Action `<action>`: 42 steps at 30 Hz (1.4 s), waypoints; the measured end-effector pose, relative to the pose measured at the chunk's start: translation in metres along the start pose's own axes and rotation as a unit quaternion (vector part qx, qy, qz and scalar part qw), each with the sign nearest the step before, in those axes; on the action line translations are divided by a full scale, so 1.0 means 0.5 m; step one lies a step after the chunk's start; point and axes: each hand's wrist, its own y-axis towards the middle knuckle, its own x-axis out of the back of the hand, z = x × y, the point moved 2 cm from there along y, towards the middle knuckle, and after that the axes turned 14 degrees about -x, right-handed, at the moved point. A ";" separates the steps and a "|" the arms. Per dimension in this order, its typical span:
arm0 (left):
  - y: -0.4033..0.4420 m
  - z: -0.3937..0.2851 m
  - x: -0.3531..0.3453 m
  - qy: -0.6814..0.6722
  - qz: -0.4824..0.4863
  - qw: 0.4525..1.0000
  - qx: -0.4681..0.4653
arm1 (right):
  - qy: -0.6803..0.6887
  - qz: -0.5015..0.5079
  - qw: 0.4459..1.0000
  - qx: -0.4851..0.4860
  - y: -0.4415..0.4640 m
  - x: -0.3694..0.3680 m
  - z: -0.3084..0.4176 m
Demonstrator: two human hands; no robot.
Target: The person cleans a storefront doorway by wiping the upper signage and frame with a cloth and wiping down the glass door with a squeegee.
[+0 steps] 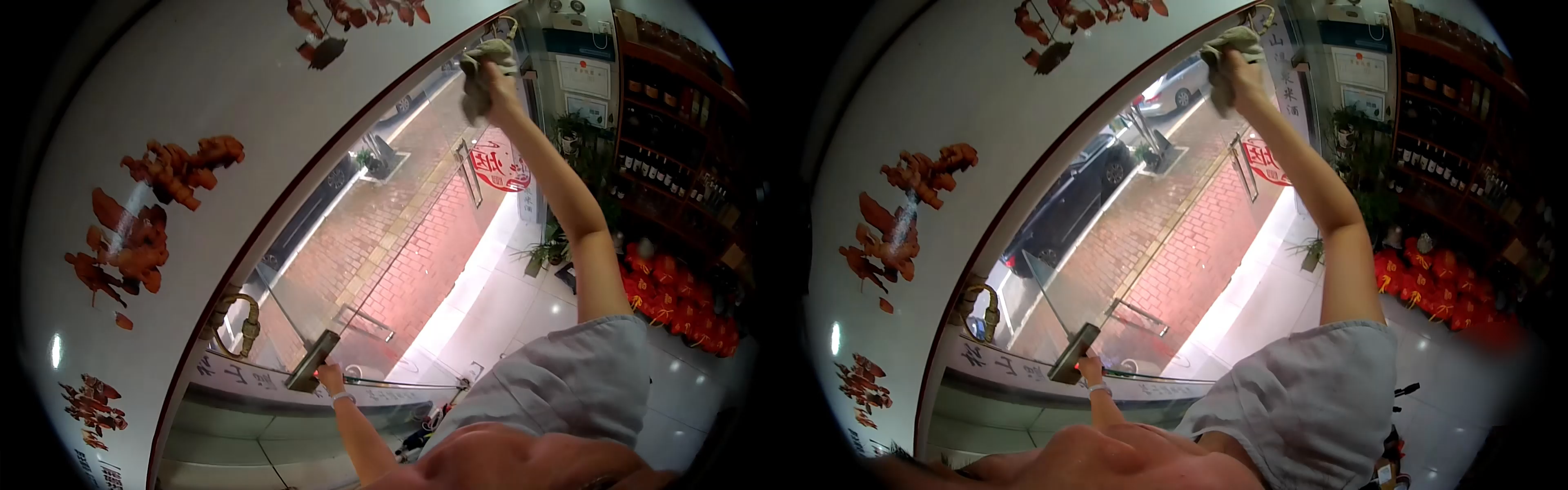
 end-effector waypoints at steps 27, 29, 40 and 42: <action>-0.040 -0.079 0.030 0.050 -0.073 0.994 -0.058 | -0.360 0.273 0.565 0.690 -0.408 -0.648 0.005; -0.038 -0.070 0.035 -0.024 -0.011 1.000 0.010 | -0.421 0.248 0.526 0.696 -0.293 -0.619 0.066; 0.014 0.019 -0.016 0.001 -0.015 1.000 0.013 | -0.497 0.083 0.479 0.719 -0.393 -0.636 0.046; -0.032 -0.082 0.038 -0.010 -0.007 0.999 0.041 | -0.450 0.134 0.475 0.744 -0.456 -0.653 0.014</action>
